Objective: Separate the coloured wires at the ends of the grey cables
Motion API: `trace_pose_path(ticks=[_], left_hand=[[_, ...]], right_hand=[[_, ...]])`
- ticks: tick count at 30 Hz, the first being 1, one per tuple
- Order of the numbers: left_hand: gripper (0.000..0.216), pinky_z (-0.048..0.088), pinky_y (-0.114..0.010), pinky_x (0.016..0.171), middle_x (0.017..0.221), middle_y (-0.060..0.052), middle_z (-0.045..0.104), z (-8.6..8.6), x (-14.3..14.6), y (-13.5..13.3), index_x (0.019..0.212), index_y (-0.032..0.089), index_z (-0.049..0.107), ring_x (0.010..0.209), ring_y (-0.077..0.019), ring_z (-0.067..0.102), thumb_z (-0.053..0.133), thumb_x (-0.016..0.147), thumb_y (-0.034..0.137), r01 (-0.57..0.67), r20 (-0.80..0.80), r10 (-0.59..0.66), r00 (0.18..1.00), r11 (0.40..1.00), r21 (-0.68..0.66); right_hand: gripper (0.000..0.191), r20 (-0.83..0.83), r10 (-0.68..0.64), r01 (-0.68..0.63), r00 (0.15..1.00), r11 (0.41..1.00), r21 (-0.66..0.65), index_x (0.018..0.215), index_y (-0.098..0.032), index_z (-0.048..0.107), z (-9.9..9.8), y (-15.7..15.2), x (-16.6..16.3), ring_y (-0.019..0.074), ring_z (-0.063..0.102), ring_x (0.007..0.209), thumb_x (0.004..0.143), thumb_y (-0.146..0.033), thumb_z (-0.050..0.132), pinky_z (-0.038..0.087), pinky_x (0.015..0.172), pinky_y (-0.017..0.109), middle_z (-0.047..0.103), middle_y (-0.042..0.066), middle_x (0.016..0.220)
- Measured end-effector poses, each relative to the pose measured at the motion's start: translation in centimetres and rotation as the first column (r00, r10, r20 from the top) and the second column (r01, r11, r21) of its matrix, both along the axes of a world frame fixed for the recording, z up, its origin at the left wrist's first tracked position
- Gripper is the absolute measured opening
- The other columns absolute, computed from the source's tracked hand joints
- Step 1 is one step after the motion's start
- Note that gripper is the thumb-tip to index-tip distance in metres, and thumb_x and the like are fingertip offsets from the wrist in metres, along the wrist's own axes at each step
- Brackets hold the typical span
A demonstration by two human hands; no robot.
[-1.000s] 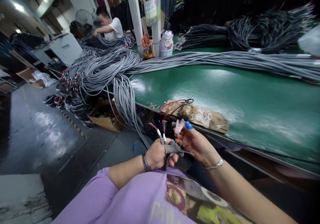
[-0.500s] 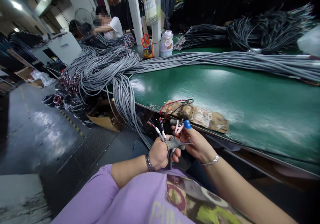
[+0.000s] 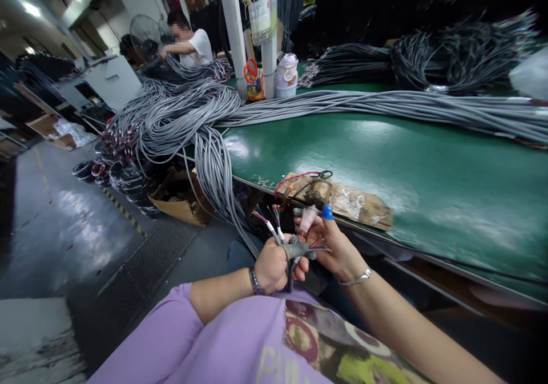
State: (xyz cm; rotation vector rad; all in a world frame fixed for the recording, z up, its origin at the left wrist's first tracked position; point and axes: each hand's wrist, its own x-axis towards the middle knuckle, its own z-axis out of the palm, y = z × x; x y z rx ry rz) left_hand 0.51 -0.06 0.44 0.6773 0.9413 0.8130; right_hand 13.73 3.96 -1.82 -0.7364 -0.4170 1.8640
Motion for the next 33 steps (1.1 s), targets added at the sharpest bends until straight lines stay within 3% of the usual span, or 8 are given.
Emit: trace_pose_path(ticks=[4, 8, 14, 23, 29, 33], left_hand=[[0.042, 0.029, -0.02, 0.032, 0.048, -0.001, 0.056, 0.0, -0.4, -0.6, 0.067, 0.014, 0.055, 0.032, -0.0095, 0.046, 0.074, 0.061, 0.051, 0.014, 0.002, -0.014, 1.0, 1.0, 0.022], [0.041, 0.029, -0.02, 0.032, 0.048, 0.0, 0.056, -0.2, -0.5, -0.6, 0.067, 0.015, 0.054, 0.032, -0.0091, 0.046, 0.074, 0.062, 0.05, -0.017, 0.017, 0.017, 1.0, 0.999, 0.03], [0.042, 0.03, -0.019, 0.033, 0.048, 0.001, 0.056, 0.3, -0.4, 0.2, 0.067, 0.015, 0.052, 0.032, -0.0084, 0.046, 0.075, 0.059, 0.05, -0.062, 0.042, 0.061, 0.997, 0.998, 0.028], [0.038, 0.026, -0.019, 0.033, 0.047, 0.0, 0.056, -0.2, -0.2, 0.5, 0.067, 0.015, 0.052, 0.031, -0.0088, 0.046, 0.073, 0.061, 0.046, -0.051, -0.005, 0.051, 0.999, 0.999, -0.013], [0.043, 0.028, -0.019, 0.033, 0.048, 0.001, 0.056, -0.7, -0.5, -0.1, 0.068, 0.015, 0.053, 0.032, -0.0085, 0.046, 0.074, 0.062, 0.051, -0.04, -0.016, 0.041, 0.999, 0.999, 0.024], [0.044, 0.03, -0.019, 0.032, 0.048, 0.001, 0.056, -0.6, -0.8, -0.7, 0.068, 0.015, 0.052, 0.032, -0.0088, 0.047, 0.075, 0.062, 0.052, -0.042, -0.005, 0.042, 0.999, 0.998, 0.049]], right_hand=[[0.04, 0.018, 0.056, -0.056, 0.998, 0.998, 0.002, 0.086, -0.021, 0.07, 0.2, -0.3, 0.4, 0.0152, 0.061, 0.058, 0.077, -0.06, 0.064, 0.054, 0.057, 0.028, 0.069, 0.004, 0.075], [0.029, 0.077, -0.01, 0.008, 0.997, 1.0, 0.022, 0.082, -0.019, 0.071, 0.6, -0.5, 0.3, 0.0127, 0.058, 0.055, 0.076, -0.047, 0.071, 0.051, 0.053, 0.023, 0.065, 0.002, 0.066], [0.039, 0.097, -0.021, 0.018, 0.995, 0.999, 0.035, 0.079, -0.018, 0.071, 0.5, -0.2, 0.1, 0.0125, 0.057, 0.056, 0.071, -0.056, 0.072, 0.051, 0.054, 0.024, 0.067, 0.002, 0.067], [0.033, 0.036, -0.036, 0.037, 0.999, 0.999, -0.022, 0.076, -0.02, 0.071, -0.2, 0.5, -0.3, 0.0128, 0.059, 0.054, 0.068, -0.052, 0.077, 0.052, 0.053, 0.024, 0.07, 0.002, 0.07], [0.043, 0.052, -0.01, 0.008, 0.999, 0.999, 0.039, 0.08, -0.022, 0.07, 0.0, 0.0, 0.1, 0.0147, 0.061, 0.059, 0.072, -0.064, 0.065, 0.052, 0.056, 0.027, 0.07, 0.004, 0.076], [0.036, 0.061, 0.009, -0.01, 0.998, 1.0, 0.018, 0.082, -0.022, 0.071, 0.4, -0.2, 0.6, 0.0138, 0.061, 0.063, 0.075, -0.057, 0.067, 0.051, 0.057, 0.025, 0.07, 0.003, 0.078]])
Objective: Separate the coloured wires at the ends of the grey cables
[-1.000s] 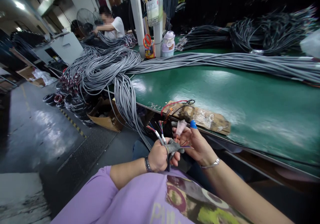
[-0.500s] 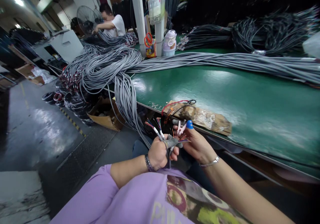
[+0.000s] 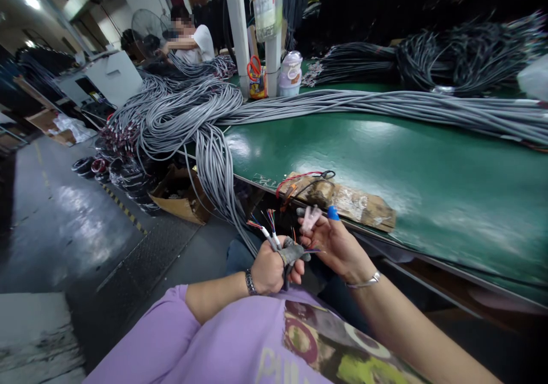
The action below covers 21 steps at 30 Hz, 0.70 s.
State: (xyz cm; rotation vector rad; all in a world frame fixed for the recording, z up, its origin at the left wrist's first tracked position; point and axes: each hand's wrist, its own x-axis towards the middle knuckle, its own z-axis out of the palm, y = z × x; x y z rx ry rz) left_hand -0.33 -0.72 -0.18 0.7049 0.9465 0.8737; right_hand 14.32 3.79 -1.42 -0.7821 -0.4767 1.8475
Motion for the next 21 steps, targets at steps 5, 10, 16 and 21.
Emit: trace_pose_path(ticks=[5, 10, 16, 21], left_hand=[[0.043, 0.028, -0.018, 0.031, 0.048, 0.002, 0.056, 0.8, 0.2, 0.0, 0.065, 0.016, 0.049, 0.032, -0.0081, 0.046, 0.074, 0.061, 0.051, -0.081, 0.02, 0.08, 0.997, 0.997, 0.017], [0.042, 0.027, -0.018, 0.033, 0.048, 0.002, 0.056, 1.0, 0.6, 0.5, 0.068, 0.017, 0.048, 0.033, -0.008, 0.046, 0.074, 0.062, 0.049, -0.133, 0.038, 0.133, 0.99, 0.991, -0.009], [0.042, 0.029, -0.019, 0.034, 0.049, 0.002, 0.056, 0.5, 0.7, 0.7, 0.068, 0.017, 0.047, 0.033, -0.0081, 0.047, 0.073, 0.063, 0.049, -0.136, 0.034, 0.137, 0.99, 0.99, -0.026], [0.041, 0.025, -0.018, 0.032, 0.047, 0.002, 0.056, 0.3, 0.8, 0.8, 0.067, 0.016, 0.049, 0.032, -0.0078, 0.047, 0.073, 0.061, 0.048, -0.131, 0.005, 0.131, 0.991, 0.991, -0.033]], right_hand=[[0.025, 0.042, -0.03, 0.028, 0.999, 0.999, 0.035, 0.073, -0.02, 0.069, 0.4, -0.1, 0.1, 0.012, 0.055, 0.057, 0.076, -0.044, 0.072, 0.049, 0.057, 0.023, 0.064, 0.0, 0.065], [0.031, 0.041, -0.001, -0.001, 0.999, 0.999, 0.042, 0.079, -0.02, 0.07, 0.3, 0.0, -0.2, 0.0144, 0.057, 0.059, 0.077, -0.051, 0.069, 0.05, 0.058, 0.027, 0.069, 0.003, 0.074], [0.038, 0.01, 0.016, -0.017, 1.0, 0.999, 0.034, 0.077, -0.022, 0.072, -0.7, 0.6, -0.7, 0.0162, 0.059, 0.059, 0.069, -0.06, 0.071, 0.052, 0.06, 0.03, 0.069, 0.002, 0.07], [0.037, -0.033, -0.053, 0.053, 0.998, 0.998, -0.017, 0.074, -0.022, 0.071, -0.8, 0.7, -1.1, 0.0125, 0.057, 0.055, 0.063, -0.056, 0.078, 0.051, 0.056, 0.026, 0.07, 0.0, 0.07]])
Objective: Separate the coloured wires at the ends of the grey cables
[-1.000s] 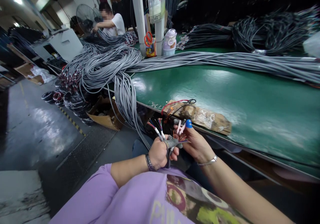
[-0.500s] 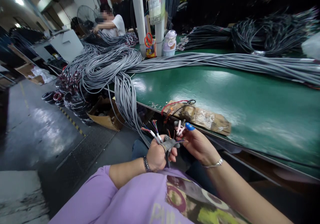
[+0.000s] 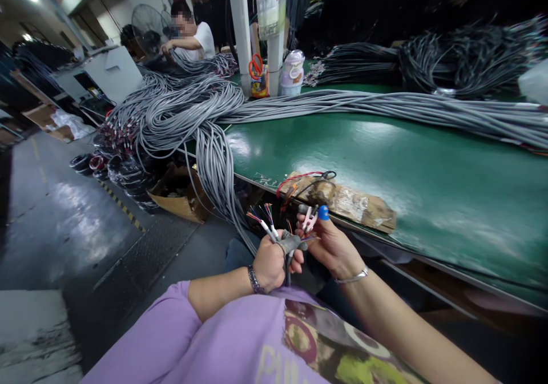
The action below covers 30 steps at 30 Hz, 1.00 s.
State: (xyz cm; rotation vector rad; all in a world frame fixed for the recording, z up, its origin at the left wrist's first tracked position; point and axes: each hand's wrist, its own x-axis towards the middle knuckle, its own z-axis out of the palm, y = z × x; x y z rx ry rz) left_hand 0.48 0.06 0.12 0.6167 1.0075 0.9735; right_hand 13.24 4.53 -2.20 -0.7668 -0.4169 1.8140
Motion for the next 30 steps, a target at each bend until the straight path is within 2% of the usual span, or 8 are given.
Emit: trace_pose_path(ticks=[4, 8, 12, 15, 19, 23, 27, 30], left_hand=[[0.04, 0.025, -0.018, 0.031, 0.047, 0.001, 0.056, -0.1, 0.0, -0.1, 0.066, 0.016, 0.051, 0.031, -0.0078, 0.046, 0.073, 0.061, 0.048, 0.012, -0.01, -0.012, 1.0, 1.0, 0.008], [0.04, 0.025, -0.018, 0.031, 0.047, 0.001, 0.057, -0.3, -0.5, -0.4, 0.066, 0.016, 0.05, 0.031, -0.0085, 0.047, 0.073, 0.062, 0.048, 0.032, -0.033, -0.031, 0.999, 0.999, 0.019], [0.041, 0.025, -0.018, 0.031, 0.047, 0.001, 0.057, -0.6, -0.9, -0.7, 0.065, 0.016, 0.049, 0.032, -0.0084, 0.048, 0.073, 0.063, 0.049, 0.024, -0.036, -0.022, 0.999, 0.999, 0.038], [0.042, 0.026, -0.018, 0.031, 0.047, 0.001, 0.057, -0.5, -1.0, -1.0, 0.066, 0.016, 0.049, 0.032, -0.0084, 0.047, 0.074, 0.063, 0.05, 0.018, -0.01, -0.018, 1.0, 0.998, 0.062], [0.039, 0.027, -0.018, 0.031, 0.047, 0.001, 0.057, 0.0, -0.7, -1.0, 0.066, 0.015, 0.052, 0.031, -0.0083, 0.048, 0.074, 0.064, 0.048, 0.015, 0.023, -0.016, 1.0, 0.998, 0.066], [0.037, 0.028, -0.017, 0.031, 0.047, 0.001, 0.057, 0.7, -0.5, -0.7, 0.066, 0.015, 0.053, 0.031, -0.0079, 0.047, 0.074, 0.062, 0.046, -0.015, 0.042, 0.013, 0.999, 0.999, 0.037], [0.037, 0.028, -0.018, 0.031, 0.046, 0.002, 0.057, 0.8, -0.3, -0.2, 0.066, 0.015, 0.052, 0.031, -0.0082, 0.047, 0.074, 0.061, 0.044, -0.023, 0.057, 0.022, 0.998, 1.0, 0.017], [0.036, 0.028, -0.018, 0.031, 0.046, 0.002, 0.056, 0.6, -0.2, -0.1, 0.066, 0.016, 0.052, 0.031, -0.0082, 0.047, 0.073, 0.062, 0.044, -0.011, 0.062, 0.01, 0.998, 1.0, 0.015]], right_hand=[[0.042, -0.049, 0.017, -0.018, 0.999, 1.0, -0.021, 0.076, -0.021, 0.071, 0.4, -0.3, -0.1, 0.012, 0.057, 0.057, 0.059, -0.059, 0.079, 0.051, 0.057, 0.024, 0.069, 0.0, 0.071], [0.04, -0.052, 0.028, -0.029, 0.998, 0.999, -0.021, 0.075, -0.023, 0.07, 0.6, -0.9, 0.3, 0.0129, 0.057, 0.059, 0.066, -0.061, 0.073, 0.05, 0.056, 0.025, 0.07, 0.001, 0.076], [0.042, -0.015, 0.115, -0.115, 0.993, 0.993, 0.018, 0.082, -0.021, 0.071, 0.9, -1.6, 1.1, 0.0141, 0.058, 0.061, 0.073, -0.062, 0.066, 0.05, 0.057, 0.026, 0.07, 0.004, 0.079], [0.043, -0.005, 0.17, -0.17, 0.985, 0.985, 0.028, 0.085, -0.02, 0.072, 1.1, -1.6, 1.5, 0.014, 0.059, 0.062, 0.072, -0.06, 0.069, 0.05, 0.059, 0.026, 0.07, 0.005, 0.08], [0.035, 0.043, 0.11, -0.112, 0.993, 0.993, 0.031, 0.076, -0.02, 0.072, 1.2, -1.1, 1.4, 0.0114, 0.057, 0.059, 0.069, -0.054, 0.075, 0.048, 0.056, 0.022, 0.069, 0.002, 0.071], [0.038, 0.088, 0.04, -0.046, 0.995, 0.997, 0.06, 0.075, -0.017, 0.072, 1.2, -0.8, 0.8, 0.0111, 0.056, 0.058, 0.064, -0.053, 0.079, 0.049, 0.056, 0.022, 0.068, 0.002, 0.069], [0.038, 0.057, -0.003, 0.001, 0.998, 0.999, 0.036, 0.072, -0.018, 0.071, 1.1, -0.8, 0.4, 0.0123, 0.056, 0.057, 0.071, -0.056, 0.073, 0.05, 0.056, 0.025, 0.07, 0.003, 0.07], [0.039, 0.027, 0.02, -0.02, 0.999, 1.0, 0.023, 0.075, -0.019, 0.071, 0.8, -0.6, 0.3, 0.014, 0.058, 0.058, 0.071, -0.057, 0.072, 0.051, 0.057, 0.028, 0.071, 0.004, 0.072]])
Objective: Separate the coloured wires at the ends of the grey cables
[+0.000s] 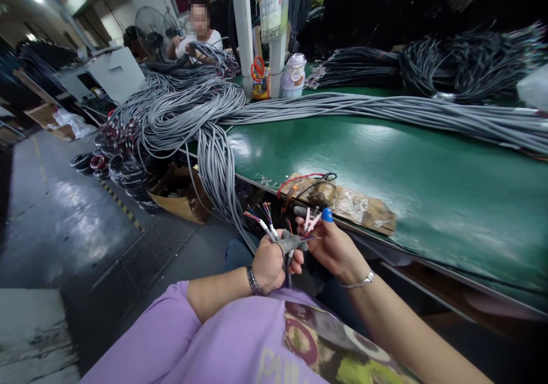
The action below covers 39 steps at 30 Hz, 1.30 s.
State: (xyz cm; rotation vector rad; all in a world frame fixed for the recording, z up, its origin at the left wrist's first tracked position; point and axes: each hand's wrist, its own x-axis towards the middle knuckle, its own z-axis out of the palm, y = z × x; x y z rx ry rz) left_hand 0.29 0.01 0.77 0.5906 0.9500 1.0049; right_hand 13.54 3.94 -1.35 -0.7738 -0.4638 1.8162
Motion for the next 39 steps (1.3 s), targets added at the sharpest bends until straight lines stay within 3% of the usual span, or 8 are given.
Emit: trace_pose_path(ticks=[3, 7, 14, 20, 26, 29, 31, 39], left_hand=[[0.035, 0.028, -0.018, 0.031, 0.047, 0.002, 0.056, -0.1, 0.1, 0.1, 0.066, 0.016, 0.051, 0.031, -0.0083, 0.047, 0.072, 0.061, 0.044, 0.001, -0.005, -0.001, 1.0, 1.0, -0.007], [0.036, 0.028, -0.018, 0.031, 0.046, 0.002, 0.056, -0.3, 0.3, 0.2, 0.066, 0.016, 0.051, 0.031, -0.0081, 0.046, 0.072, 0.061, 0.044, 0.004, -0.025, -0.004, 1.0, 1.0, -0.024], [0.039, 0.025, -0.018, 0.031, 0.047, 0.001, 0.056, -0.8, 0.1, -0.1, 0.066, 0.016, 0.051, 0.031, -0.0079, 0.046, 0.073, 0.062, 0.048, 0.023, -0.06, -0.023, 0.998, 1.0, 0.001], [0.042, 0.026, -0.018, 0.031, 0.049, 0.001, 0.058, -1.6, -0.7, -0.8, 0.065, 0.016, 0.049, 0.032, -0.0081, 0.049, 0.071, 0.067, 0.052, 0.057, -0.12, -0.048, 0.992, 0.995, 0.078], [0.041, 0.037, -0.017, 0.038, 0.054, 0.001, 0.06, -2.2, -1.3, -1.2, 0.072, 0.016, 0.053, 0.039, -0.0088, 0.054, 0.07, 0.069, 0.054, 0.19, -0.245, -0.149, 0.958, 0.969, 0.155], [0.045, 0.04, -0.019, 0.039, 0.052, 0.001, 0.06, -1.8, -1.5, -1.1, 0.071, 0.015, 0.054, 0.039, -0.0101, 0.054, 0.076, 0.061, 0.054, 0.345, -0.286, -0.306, 0.908, 0.934, 0.095], [0.047, 0.038, -0.019, 0.037, 0.05, 0.0, 0.059, -1.6, -1.5, -1.0, 0.068, 0.015, 0.054, 0.037, -0.0101, 0.053, 0.076, 0.059, 0.055, 0.381, -0.273, -0.35, 0.896, 0.922, 0.067], [0.043, 0.035, -0.018, 0.035, 0.051, 0.0, 0.06, -2.0, -1.3, -0.9, 0.068, 0.014, 0.055, 0.036, -0.0095, 0.053, 0.073, 0.065, 0.053, 0.169, -0.166, -0.157, 0.973, 0.984, 0.062]], right_hand=[[0.039, -0.029, 0.039, -0.039, 0.999, 0.999, 0.003, 0.076, -0.019, 0.071, -0.4, 0.3, 0.0, 0.0161, 0.06, 0.057, 0.069, -0.058, 0.073, 0.052, 0.059, 0.03, 0.07, 0.004, 0.07], [0.036, -0.054, -0.015, 0.014, 0.998, 1.0, -0.013, 0.074, -0.02, 0.071, -0.9, 0.7, -0.2, 0.0147, 0.058, 0.053, 0.068, -0.055, 0.075, 0.051, 0.056, 0.029, 0.07, 0.002, 0.068], [0.042, -0.061, -0.021, 0.019, 0.998, 0.999, -0.026, 0.076, -0.021, 0.07, -0.3, 0.1, -0.2, 0.0127, 0.056, 0.056, 0.066, -0.062, 0.072, 0.049, 0.055, 0.025, 0.069, 0.002, 0.073], [0.056, 0.161, 0.207, -0.225, 0.965, 0.969, 0.102, 0.082, -0.019, 0.069, -0.1, -2.6, 1.1, 0.0156, 0.056, 0.062, 0.061, -0.071, 0.069, 0.048, 0.06, 0.03, 0.064, 0.004, 0.074], [0.034, 0.526, 0.04, -0.157, 0.849, 0.971, 0.179, 0.072, -0.019, 0.062, 0.3, -4.7, 0.8, 0.0121, 0.048, 0.054, 0.07, -0.051, 0.075, 0.041, 0.055, 0.027, 0.056, -0.001, 0.059], [0.035, 0.588, 0.045, -0.205, 0.808, 0.956, 0.209, 0.07, -0.018, 0.064, 0.8, -4.6, 0.7, 0.0129, 0.05, 0.056, 0.068, -0.051, 0.076, 0.041, 0.056, 0.027, 0.06, 0.001, 0.061], [0.034, 0.59, 0.055, -0.214, 0.806, 0.955, 0.204, 0.07, -0.018, 0.065, 1.0, -4.5, 0.7, 0.0134, 0.051, 0.055, 0.066, -0.05, 0.077, 0.042, 0.055, 0.027, 0.062, 0.001, 0.061], [0.035, 0.535, -0.011, -0.078, 0.845, 0.987, 0.143, 0.059, -0.018, 0.063, 0.9, -4.5, 0.1, 0.0113, 0.046, 0.048, 0.06, -0.048, 0.082, 0.037, 0.047, 0.026, 0.055, -0.001, 0.051]])
